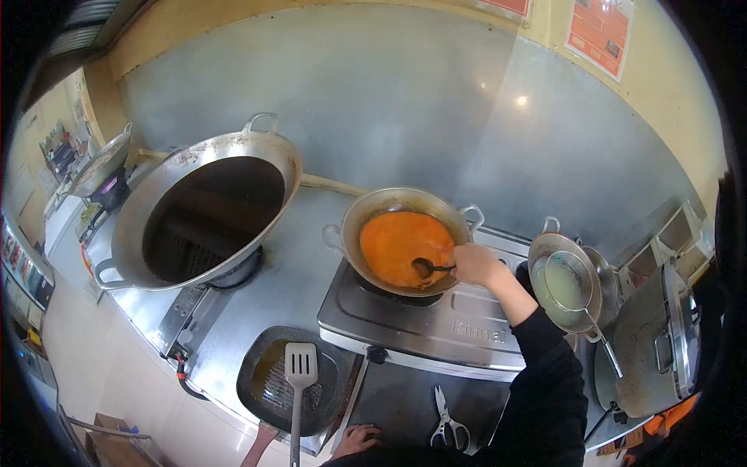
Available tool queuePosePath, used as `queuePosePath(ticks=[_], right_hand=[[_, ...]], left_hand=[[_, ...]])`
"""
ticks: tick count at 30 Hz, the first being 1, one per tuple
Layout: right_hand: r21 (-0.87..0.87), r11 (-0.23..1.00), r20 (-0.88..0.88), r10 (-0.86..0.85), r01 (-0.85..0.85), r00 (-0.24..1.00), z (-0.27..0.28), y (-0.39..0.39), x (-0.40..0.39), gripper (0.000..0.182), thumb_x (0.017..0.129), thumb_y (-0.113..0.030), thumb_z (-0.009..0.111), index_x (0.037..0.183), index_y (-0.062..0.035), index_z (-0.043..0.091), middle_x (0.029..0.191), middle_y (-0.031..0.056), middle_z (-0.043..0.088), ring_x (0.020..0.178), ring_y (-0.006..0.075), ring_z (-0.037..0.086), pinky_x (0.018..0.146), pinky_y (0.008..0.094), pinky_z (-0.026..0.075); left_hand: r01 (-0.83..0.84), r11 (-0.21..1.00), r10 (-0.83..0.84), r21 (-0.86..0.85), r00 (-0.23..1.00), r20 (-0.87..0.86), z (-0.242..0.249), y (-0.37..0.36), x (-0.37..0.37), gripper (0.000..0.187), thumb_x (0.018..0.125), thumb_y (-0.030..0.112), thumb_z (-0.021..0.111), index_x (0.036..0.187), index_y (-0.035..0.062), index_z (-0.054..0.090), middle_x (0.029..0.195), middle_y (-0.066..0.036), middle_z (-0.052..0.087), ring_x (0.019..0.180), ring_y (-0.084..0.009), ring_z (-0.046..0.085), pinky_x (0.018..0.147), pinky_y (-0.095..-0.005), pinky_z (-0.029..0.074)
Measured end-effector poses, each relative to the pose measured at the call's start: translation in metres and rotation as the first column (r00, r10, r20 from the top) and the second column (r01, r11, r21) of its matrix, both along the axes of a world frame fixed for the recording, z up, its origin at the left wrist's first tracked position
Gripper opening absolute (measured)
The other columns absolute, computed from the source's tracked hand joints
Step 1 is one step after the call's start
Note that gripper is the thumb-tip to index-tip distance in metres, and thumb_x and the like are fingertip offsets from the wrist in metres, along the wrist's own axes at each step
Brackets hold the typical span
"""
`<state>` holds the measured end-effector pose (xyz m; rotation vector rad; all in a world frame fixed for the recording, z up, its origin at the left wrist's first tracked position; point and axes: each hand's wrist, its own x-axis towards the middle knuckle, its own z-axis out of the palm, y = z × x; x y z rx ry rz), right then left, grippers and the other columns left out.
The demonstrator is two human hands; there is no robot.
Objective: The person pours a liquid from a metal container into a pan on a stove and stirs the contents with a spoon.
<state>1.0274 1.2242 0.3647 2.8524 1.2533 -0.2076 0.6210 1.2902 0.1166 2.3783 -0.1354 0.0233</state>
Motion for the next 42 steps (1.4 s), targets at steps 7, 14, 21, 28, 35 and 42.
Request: queuePosePath(ticks=[7,14,21,28,35,42], right_hand=[[0.108,0.983,-0.268,0.174,-0.15,0.948,0.029,-0.005,0.008,0.024,0.069,-0.016,0.056,0.092,-0.0133,0.061,0.082,0.0136,0.059,0.078,0.0286,0.056,0.068,0.0339,0.043],[-0.043,0.998,-0.06,0.049,-0.052,0.997,0.037,-0.007,-0.025,0.02,0.067,-0.016,0.055,0.085,-0.0081,0.062,0.076,0.016,0.059,0.078,0.0291,0.056,0.069,0.0368,0.044],[0.042,0.999,-0.067,0.022,-0.019,0.997,-0.008,0.001,0.002,0.021,0.067,-0.015,0.054,0.083,-0.0034,0.062,0.077,0.0196,0.058,0.075,0.032,0.057,0.069,0.0368,0.045],[0.093,0.987,-0.223,0.151,-0.133,0.963,0.013,0.0,-0.013,0.023,0.068,-0.013,0.055,0.089,-0.0099,0.061,0.082,0.0168,0.058,0.079,0.0318,0.055,0.072,0.0375,0.044],[-0.071,0.997,-0.02,0.034,-0.035,0.999,0.043,-0.015,-0.034,0.023,0.069,-0.015,0.055,0.091,-0.0165,0.061,0.08,0.0134,0.059,0.078,0.0298,0.056,0.069,0.0372,0.043],[0.006,0.997,0.117,-0.074,0.074,0.99,0.0,-0.017,0.007,0.016,0.068,-0.015,0.051,0.078,-0.0073,0.061,0.075,0.0148,0.059,0.074,0.0315,0.057,0.065,0.039,0.046]], left_hand=[[0.03,0.998,-0.029,0.059,0.999,-0.014,0.001,0.001,0.002,0.013,0.071,0.017,0.05,0.08,0.0209,0.058,0.107,-0.001,0.047,0.108,-0.0175,0.039,0.09,-0.0376,0.023],[0.027,0.998,-0.026,0.051,1.0,-0.014,0.012,0.001,0.004,0.012,0.071,0.019,0.051,0.081,0.0209,0.058,0.107,-0.002,0.047,0.108,-0.0182,0.039,0.09,-0.0383,0.023],[0.042,0.996,-0.039,0.077,0.999,-0.038,0.012,0.002,0.003,0.013,0.072,0.018,0.052,0.083,0.0195,0.058,0.107,-0.002,0.047,0.109,-0.019,0.038,0.091,-0.0381,0.023],[0.032,0.998,-0.03,0.06,0.999,-0.033,0.018,0.001,0.003,0.014,0.072,0.017,0.051,0.084,0.0188,0.057,0.108,-0.002,0.047,0.109,-0.0193,0.038,0.091,-0.0374,0.023],[0.042,0.998,-0.04,0.051,0.998,-0.042,0.003,0.002,0.002,0.015,0.071,0.018,0.052,0.084,0.0225,0.058,0.108,-0.001,0.047,0.11,-0.0183,0.037,0.092,-0.0383,0.021],[-0.011,0.999,0.012,0.031,0.999,-0.052,0.003,0.0,0.003,0.014,0.071,0.02,0.052,0.083,0.0231,0.058,0.108,-0.001,0.047,0.109,-0.0182,0.038,0.091,-0.0392,0.021]])
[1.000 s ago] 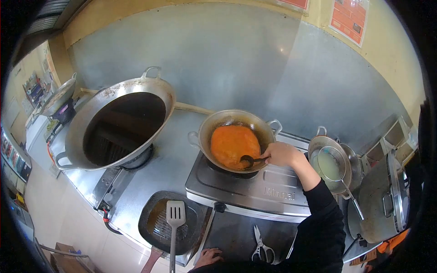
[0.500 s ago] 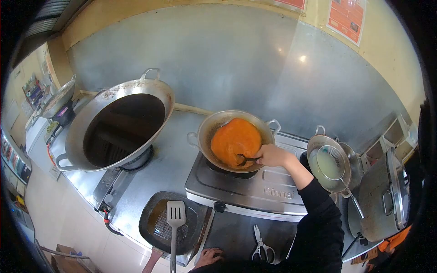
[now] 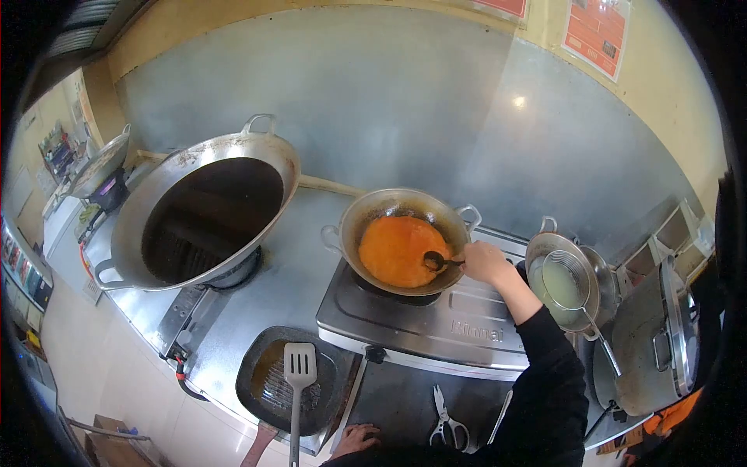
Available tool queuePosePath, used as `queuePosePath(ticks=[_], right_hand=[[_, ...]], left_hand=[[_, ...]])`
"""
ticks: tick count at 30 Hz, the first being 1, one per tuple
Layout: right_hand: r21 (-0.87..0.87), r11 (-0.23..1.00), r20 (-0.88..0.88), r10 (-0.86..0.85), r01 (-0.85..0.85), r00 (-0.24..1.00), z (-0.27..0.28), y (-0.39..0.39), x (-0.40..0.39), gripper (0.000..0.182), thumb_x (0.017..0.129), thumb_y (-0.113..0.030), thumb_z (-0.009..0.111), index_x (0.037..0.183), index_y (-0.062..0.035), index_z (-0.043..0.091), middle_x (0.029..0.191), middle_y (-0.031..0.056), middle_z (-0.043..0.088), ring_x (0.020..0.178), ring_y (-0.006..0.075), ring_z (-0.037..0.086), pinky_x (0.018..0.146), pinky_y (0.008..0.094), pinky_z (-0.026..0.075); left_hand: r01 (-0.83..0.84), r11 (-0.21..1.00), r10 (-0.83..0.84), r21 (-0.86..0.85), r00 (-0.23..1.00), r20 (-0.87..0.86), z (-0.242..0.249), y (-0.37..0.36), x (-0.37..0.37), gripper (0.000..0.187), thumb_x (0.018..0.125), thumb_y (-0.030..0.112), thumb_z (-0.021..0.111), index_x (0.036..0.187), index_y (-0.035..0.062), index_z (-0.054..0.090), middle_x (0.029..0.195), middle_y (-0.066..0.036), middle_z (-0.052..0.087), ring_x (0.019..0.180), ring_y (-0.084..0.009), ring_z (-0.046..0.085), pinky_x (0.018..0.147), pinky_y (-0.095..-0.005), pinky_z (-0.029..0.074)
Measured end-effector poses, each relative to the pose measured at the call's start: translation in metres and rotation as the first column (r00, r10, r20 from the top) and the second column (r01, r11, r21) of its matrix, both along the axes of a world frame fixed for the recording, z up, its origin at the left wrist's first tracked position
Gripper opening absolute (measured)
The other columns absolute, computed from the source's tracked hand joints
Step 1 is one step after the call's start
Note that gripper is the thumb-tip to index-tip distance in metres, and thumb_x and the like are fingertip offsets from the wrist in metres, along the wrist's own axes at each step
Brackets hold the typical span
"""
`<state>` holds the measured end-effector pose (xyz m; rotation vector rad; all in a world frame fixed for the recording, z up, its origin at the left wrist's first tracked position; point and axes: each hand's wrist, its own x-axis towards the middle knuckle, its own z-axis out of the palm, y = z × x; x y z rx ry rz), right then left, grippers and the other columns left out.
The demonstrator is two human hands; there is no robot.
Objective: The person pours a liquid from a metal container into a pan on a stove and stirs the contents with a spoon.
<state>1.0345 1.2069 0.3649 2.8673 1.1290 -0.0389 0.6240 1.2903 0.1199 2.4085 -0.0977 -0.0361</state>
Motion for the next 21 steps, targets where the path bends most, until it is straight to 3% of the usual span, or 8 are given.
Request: queuePosePath(ticks=[1,4,7,13,21], right_hand=[[0.044,0.999,0.006,-0.008,0.007,1.0,-0.011,0.002,0.007,0.016,0.068,-0.015,0.051,0.076,-0.0061,0.061,0.075,0.0153,0.059,0.073,0.0318,0.057,0.065,0.0389,0.046],[0.135,0.968,-0.084,0.226,-0.214,0.97,-0.038,0.014,0.024,0.016,0.068,-0.015,0.051,0.077,-0.0047,0.061,0.074,0.0174,0.058,0.072,0.033,0.056,0.066,0.0384,0.045],[0.129,0.985,-0.246,0.145,-0.116,0.958,-0.02,0.026,-0.001,0.023,0.069,-0.015,0.055,0.09,-0.0099,0.06,0.078,0.0173,0.058,0.078,0.0323,0.054,0.071,0.0367,0.043],[0.122,0.971,-0.299,0.234,-0.206,0.925,0.008,0.009,-0.024,0.026,0.069,-0.014,0.056,0.094,-0.0126,0.059,0.08,0.0179,0.057,0.079,0.0325,0.054,0.07,0.0378,0.042],[-0.035,0.997,-0.053,0.068,-0.07,0.996,0.022,-0.012,-0.023,0.021,0.07,-0.015,0.051,0.087,-0.0149,0.062,0.081,0.0153,0.059,0.076,0.0292,0.057,0.066,0.0387,0.046]], left_hand=[[0.015,1.0,-0.015,0.002,1.0,0.018,-0.002,0.0,-0.001,0.014,0.071,0.019,0.052,0.083,0.0229,0.058,0.108,-0.001,0.047,0.109,-0.0185,0.038,0.091,-0.0394,0.021],[0.048,0.999,-0.049,0.015,0.998,0.035,-0.006,0.001,-0.003,0.014,0.071,0.018,0.051,0.083,0.0224,0.058,0.108,-0.002,0.047,0.109,-0.0191,0.037,0.091,-0.0397,0.021],[0.049,0.999,-0.049,0.023,0.999,0.0,-0.004,0.001,-0.002,0.014,0.072,0.017,0.05,0.083,0.0221,0.058,0.108,-0.002,0.046,0.11,-0.0194,0.037,0.091,-0.0397,0.021],[0.029,0.999,-0.028,-0.018,0.999,0.018,0.002,0.0,-0.002,0.013,0.073,0.018,0.049,0.081,0.0211,0.059,0.108,-0.003,0.046,0.11,-0.0193,0.037,0.092,-0.0397,0.021],[0.056,0.998,-0.056,0.041,0.998,-0.016,-0.001,0.001,-0.003,0.013,0.073,0.021,0.051,0.083,0.0198,0.058,0.11,-0.003,0.046,0.111,-0.0194,0.036,0.093,-0.0403,0.019]])
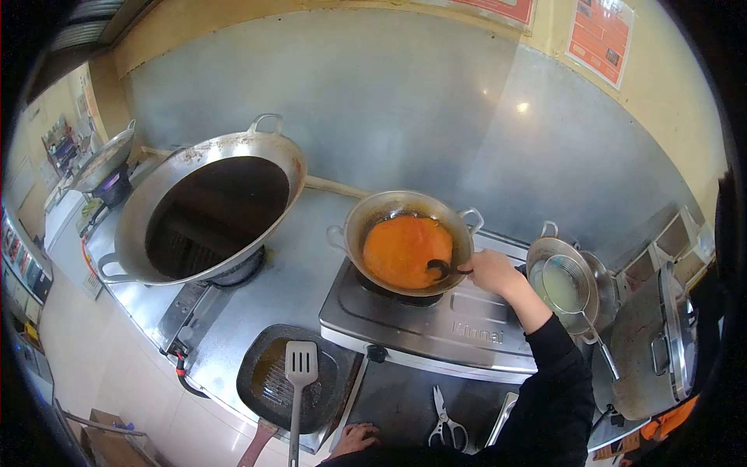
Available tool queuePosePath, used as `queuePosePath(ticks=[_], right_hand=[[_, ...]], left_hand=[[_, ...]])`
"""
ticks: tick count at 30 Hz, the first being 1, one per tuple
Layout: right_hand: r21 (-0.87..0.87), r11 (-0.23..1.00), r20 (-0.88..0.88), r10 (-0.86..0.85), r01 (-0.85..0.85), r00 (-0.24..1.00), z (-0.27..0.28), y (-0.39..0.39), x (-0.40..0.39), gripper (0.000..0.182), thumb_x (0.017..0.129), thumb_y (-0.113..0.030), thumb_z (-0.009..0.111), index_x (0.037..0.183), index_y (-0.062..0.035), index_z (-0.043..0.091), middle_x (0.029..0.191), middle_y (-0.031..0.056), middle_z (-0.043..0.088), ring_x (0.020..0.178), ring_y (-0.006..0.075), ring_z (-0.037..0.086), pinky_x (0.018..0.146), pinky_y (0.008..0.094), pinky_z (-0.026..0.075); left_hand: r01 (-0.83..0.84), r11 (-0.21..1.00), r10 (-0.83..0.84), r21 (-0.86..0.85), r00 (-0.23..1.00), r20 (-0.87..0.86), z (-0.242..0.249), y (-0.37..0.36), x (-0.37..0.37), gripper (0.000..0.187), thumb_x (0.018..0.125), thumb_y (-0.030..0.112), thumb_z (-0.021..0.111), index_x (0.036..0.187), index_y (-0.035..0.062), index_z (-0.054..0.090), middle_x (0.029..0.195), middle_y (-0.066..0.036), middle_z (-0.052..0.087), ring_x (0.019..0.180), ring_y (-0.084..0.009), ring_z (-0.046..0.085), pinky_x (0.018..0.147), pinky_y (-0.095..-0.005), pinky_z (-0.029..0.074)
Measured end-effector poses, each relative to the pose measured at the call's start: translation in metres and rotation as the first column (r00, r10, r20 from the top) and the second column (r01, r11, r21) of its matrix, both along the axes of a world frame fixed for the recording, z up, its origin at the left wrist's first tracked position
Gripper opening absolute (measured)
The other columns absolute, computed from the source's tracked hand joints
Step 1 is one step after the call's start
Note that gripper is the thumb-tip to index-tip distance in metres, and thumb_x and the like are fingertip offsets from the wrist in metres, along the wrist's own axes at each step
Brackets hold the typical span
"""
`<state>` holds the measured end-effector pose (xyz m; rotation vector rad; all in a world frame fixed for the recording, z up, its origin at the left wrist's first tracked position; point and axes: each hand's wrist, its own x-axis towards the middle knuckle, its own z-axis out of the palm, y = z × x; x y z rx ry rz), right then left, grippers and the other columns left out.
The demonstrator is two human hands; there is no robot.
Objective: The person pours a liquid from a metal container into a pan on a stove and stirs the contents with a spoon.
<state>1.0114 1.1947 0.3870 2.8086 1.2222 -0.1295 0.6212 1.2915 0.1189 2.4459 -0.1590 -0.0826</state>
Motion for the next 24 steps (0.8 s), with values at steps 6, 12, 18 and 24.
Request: queuePosePath(ticks=[6,12,18,24], right_hand=[[-0.004,0.996,0.005,-0.088,0.088,0.996,-0.03,0.014,0.025,0.025,0.068,-0.015,0.053,0.092,-0.0164,0.061,0.082,0.0143,0.058,0.079,0.0303,0.055,0.069,0.0386,0.044],[0.096,0.995,-0.085,-0.003,0.012,0.996,-0.044,0.044,0.007,0.022,0.068,-0.014,0.05,0.086,-0.0069,0.06,0.079,0.0189,0.057,0.078,0.0323,0.055,0.07,0.0393,0.044],[0.287,0.955,-0.073,0.096,-0.071,0.993,-0.068,0.08,0.02,0.017,0.068,-0.01,0.048,0.076,-0.0003,0.059,0.077,0.0199,0.057,0.077,0.0322,0.056,0.069,0.0394,0.045],[0.284,0.958,-0.032,0.034,-0.024,0.999,-0.069,0.093,0.054,0.021,0.07,-0.02,0.053,0.082,-0.0038,0.06,0.081,0.0178,0.058,0.079,0.0304,0.056,0.071,0.0383,0.045]], left_hand=[[0.001,1.0,-0.001,-0.008,1.0,-0.003,0.001,0.001,0.001,0.015,0.073,0.022,0.05,0.085,0.0194,0.058,0.11,-0.003,0.046,0.111,-0.0187,0.036,0.093,-0.0402,0.02],[-0.008,1.0,0.008,-0.007,0.999,0.052,-0.006,0.0,-0.001,0.016,0.072,0.022,0.051,0.087,0.0196,0.057,0.11,-0.002,0.046,0.111,-0.0181,0.036,0.092,-0.0404,0.021],[-0.074,0.992,0.068,-0.101,0.996,-0.06,-0.01,-0.001,0.002,0.015,0.074,0.02,0.048,0.085,0.0213,0.057,0.11,-0.002,0.046,0.111,-0.0182,0.036,0.092,-0.0405,0.02],[-0.001,0.995,0.0,-0.095,1.0,-0.011,-0.026,0.002,-0.005,0.02,0.074,0.019,0.045,0.09,0.0233,0.055,0.112,-0.001,0.044,0.114,-0.0174,0.033,0.093,-0.0393,0.02]])
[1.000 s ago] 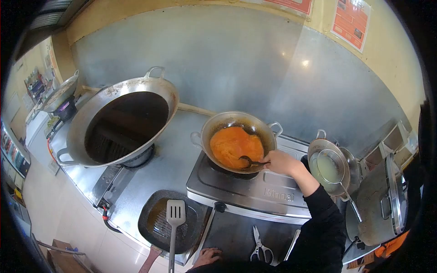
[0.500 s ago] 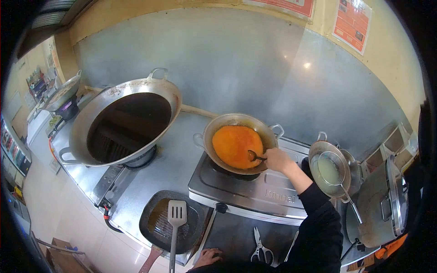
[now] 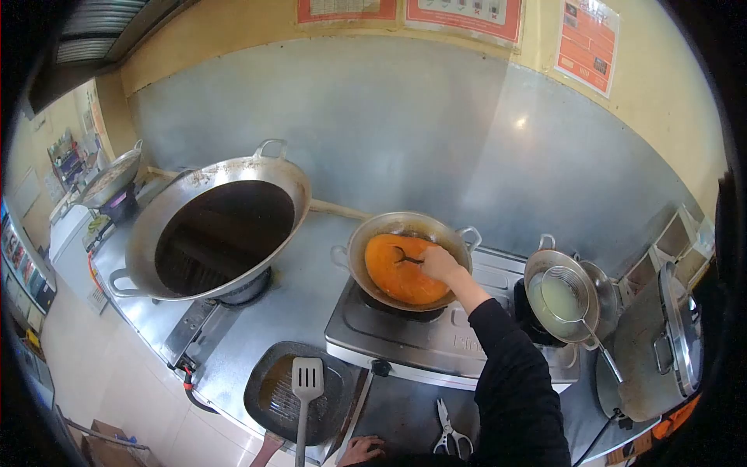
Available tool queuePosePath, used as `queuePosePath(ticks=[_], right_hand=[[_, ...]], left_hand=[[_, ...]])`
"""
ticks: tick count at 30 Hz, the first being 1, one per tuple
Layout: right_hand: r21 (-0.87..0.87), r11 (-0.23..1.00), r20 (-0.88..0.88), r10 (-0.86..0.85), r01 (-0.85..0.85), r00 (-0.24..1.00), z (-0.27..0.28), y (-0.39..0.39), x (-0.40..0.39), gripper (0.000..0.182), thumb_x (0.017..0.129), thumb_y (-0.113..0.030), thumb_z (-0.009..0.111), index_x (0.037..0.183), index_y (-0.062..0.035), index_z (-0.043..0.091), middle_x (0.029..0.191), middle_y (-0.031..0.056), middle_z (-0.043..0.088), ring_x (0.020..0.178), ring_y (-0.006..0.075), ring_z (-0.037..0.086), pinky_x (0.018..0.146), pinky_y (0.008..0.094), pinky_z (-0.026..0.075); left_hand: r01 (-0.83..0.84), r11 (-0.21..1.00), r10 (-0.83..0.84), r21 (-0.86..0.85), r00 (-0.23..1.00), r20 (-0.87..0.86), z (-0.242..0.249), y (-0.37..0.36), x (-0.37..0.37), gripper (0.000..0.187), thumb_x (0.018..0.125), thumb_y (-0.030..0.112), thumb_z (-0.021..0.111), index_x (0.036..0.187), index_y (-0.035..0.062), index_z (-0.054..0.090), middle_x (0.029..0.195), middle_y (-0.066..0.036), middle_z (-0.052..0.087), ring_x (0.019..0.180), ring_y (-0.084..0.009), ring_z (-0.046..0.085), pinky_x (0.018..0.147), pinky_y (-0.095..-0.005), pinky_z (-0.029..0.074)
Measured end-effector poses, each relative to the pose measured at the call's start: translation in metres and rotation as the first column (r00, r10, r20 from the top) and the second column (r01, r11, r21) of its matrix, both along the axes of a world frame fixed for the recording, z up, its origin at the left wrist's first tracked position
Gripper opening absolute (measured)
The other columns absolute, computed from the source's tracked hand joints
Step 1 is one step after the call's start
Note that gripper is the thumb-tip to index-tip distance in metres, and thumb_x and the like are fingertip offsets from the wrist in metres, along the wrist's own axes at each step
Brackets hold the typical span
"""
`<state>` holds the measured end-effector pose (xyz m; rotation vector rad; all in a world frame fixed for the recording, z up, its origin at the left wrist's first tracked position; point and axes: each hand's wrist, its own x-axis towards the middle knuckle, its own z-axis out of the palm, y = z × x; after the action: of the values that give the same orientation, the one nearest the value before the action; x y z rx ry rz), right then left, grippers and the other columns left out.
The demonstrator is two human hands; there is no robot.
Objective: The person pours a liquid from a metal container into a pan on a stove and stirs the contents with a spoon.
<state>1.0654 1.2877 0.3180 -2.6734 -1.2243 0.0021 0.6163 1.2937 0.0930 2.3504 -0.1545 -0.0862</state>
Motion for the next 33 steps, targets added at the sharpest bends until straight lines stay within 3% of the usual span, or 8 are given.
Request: queuePosePath(ticks=[4,10,13,19,22,25,28,33], right_hand=[[0.029,0.995,0.002,-0.101,0.1,0.995,0.002,-0.005,0.01,0.022,0.07,-0.018,0.053,0.09,-0.0138,0.061,0.082,0.0166,0.058,0.079,0.0304,0.056,0.072,0.0374,0.045],[-0.076,0.966,0.165,-0.232,0.247,0.959,0.01,-0.017,0.007,0.018,0.072,-0.011,0.045,0.076,-0.0024,0.061,0.079,0.0182,0.059,0.075,0.0293,0.059,0.066,0.0374,0.047],[-0.152,0.968,0.236,-0.159,0.198,0.959,0.015,-0.03,-0.001,0.018,0.071,-0.012,0.047,0.076,-0.0016,0.06,0.076,0.0176,0.059,0.072,0.0304,0.059,0.065,0.0385,0.047],[-0.033,0.998,-0.022,-0.047,0.046,0.999,-0.003,-0.05,-0.012,0.018,0.07,-0.016,0.051,0.072,-0.0003,0.06,0.075,0.021,0.057,0.075,0.0345,0.056,0.065,0.0384,0.046],[-0.008,0.98,-0.04,0.2,-0.201,0.979,-0.006,-0.049,-0.015,0.022,0.069,-0.013,0.05,0.086,-0.0033,0.061,0.066,0.0203,0.057,0.063,0.0281,0.058,0.056,0.036,0.045],[0.043,0.995,-0.396,0.102,-0.093,0.913,0.03,-0.043,-0.045,0.024,0.071,-0.014,0.051,0.09,-0.0045,0.061,0.057,0.0141,0.055,0.049,0.02,0.053,0.048,0.0309,0.041],[0.062,0.998,-0.563,0.058,-0.028,0.824,0.032,-0.035,-0.048,0.025,0.074,-0.018,0.052,0.094,-0.0058,0.06,0.05,0.0064,0.048,0.042,0.0119,0.043,0.039,0.0258,0.034],[0.079,0.993,-0.734,0.001,0.084,0.679,0.038,-0.024,-0.055,0.028,0.076,-0.019,0.053,0.102,-0.0085,0.056,0.046,0.0044,0.043,0.04,0.0112,0.041,0.035,0.0262,0.031]], left_hand=[[0.034,0.996,-0.036,0.079,0.999,0.03,-0.009,0.001,0.001,0.022,0.075,0.017,0.043,0.092,0.0239,0.055,0.113,-0.001,0.042,0.114,-0.0174,0.033,0.093,-0.0386,0.02],[0.069,0.994,-0.072,0.079,0.997,0.032,-0.007,0.004,0.001,0.02,0.074,0.016,0.046,0.09,0.023,0.055,0.112,-0.001,0.042,0.113,-0.0177,0.034,0.093,-0.0385,0.02],[0.024,0.999,-0.027,0.048,0.998,0.059,0.001,0.0,0.002,0.018,0.074,0.016,0.046,0.088,0.022,0.056,0.111,-0.002,0.044,0.113,-0.0179,0.034,0.093,-0.0386,0.02],[0.006,0.997,-0.008,0.083,0.999,0.034,0.031,-0.002,0.004,0.016,0.074,0.018,0.046,0.085,0.02,0.057,0.11,-0.002,0.045,0.112,-0.0175,0.035,0.092,-0.0378,0.021],[0.007,0.994,-0.011,0.109,0.999,0.038,0.022,-0.002,0.004,0.016,0.074,0.018,0.046,0.086,0.0196,0.057,0.11,-0.002,0.044,0.112,-0.0172,0.035,0.092,-0.0377,0.021],[-0.007,0.997,0.004,0.072,0.999,0.044,0.025,-0.003,0.004,0.017,0.074,0.019,0.046,0.087,0.0195,0.057,0.111,-0.002,0.044,0.112,-0.0173,0.035,0.092,-0.0383,0.021],[0.009,0.996,-0.015,0.083,0.997,0.074,0.008,0.0,0.001,0.017,0.074,0.021,0.046,0.088,0.0196,0.056,0.112,-0.002,0.043,0.112,-0.0173,0.035,0.091,-0.0387,0.021],[0.024,0.988,-0.03,0.15,0.999,0.038,-0.024,0.001,-0.001,0.017,0.074,0.022,0.047,0.089,0.0197,0.056,0.111,-0.002,0.043,0.112,-0.0172,0.035,0.091,-0.0385,0.021]])
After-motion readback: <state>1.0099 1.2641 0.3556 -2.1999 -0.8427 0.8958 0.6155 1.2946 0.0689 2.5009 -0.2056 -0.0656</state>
